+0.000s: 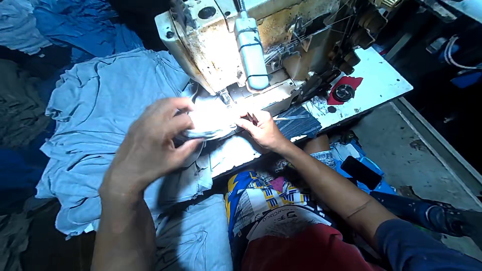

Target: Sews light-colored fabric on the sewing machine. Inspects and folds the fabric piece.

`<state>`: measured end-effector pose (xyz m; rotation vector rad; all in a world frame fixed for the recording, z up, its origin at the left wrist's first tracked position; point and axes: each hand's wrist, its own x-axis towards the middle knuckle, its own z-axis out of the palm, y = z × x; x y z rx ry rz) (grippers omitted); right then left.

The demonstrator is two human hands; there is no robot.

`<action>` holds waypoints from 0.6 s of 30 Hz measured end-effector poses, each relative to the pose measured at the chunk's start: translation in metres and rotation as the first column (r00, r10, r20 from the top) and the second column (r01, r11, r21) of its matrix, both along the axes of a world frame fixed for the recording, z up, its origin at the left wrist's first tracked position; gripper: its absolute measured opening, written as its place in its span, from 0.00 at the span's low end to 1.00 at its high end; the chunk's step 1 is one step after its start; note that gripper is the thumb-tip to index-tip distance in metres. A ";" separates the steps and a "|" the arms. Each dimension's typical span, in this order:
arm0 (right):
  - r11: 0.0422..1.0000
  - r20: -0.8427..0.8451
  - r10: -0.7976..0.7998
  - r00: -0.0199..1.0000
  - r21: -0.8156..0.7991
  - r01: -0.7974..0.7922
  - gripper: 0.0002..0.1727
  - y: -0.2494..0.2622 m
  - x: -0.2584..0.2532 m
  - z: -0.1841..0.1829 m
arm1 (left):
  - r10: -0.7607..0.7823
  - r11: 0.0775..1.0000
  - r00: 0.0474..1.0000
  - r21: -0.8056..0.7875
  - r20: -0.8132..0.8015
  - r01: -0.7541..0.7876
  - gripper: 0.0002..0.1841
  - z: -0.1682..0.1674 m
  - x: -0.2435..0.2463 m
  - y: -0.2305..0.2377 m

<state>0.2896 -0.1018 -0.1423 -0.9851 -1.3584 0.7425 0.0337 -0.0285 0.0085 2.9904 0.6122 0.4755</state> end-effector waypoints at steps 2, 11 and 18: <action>0.999 0.115 0.043 0.992 0.003 -0.044 0.06 -0.006 0.005 0.010 | -0.092 0.991 0.987 -0.081 0.129 0.103 0.12 -0.013 0.011 -0.021; 0.983 0.168 0.100 0.981 0.133 -0.123 0.06 -0.056 0.008 -0.001 | 0.016 0.983 0.987 0.179 0.163 -0.046 0.18 -0.102 0.037 -0.026; 1.000 0.103 0.013 0.995 0.011 -0.015 0.07 -0.065 0.005 -0.004 | 0.135 0.951 0.979 0.256 0.155 -0.172 0.12 -0.100 0.034 -0.021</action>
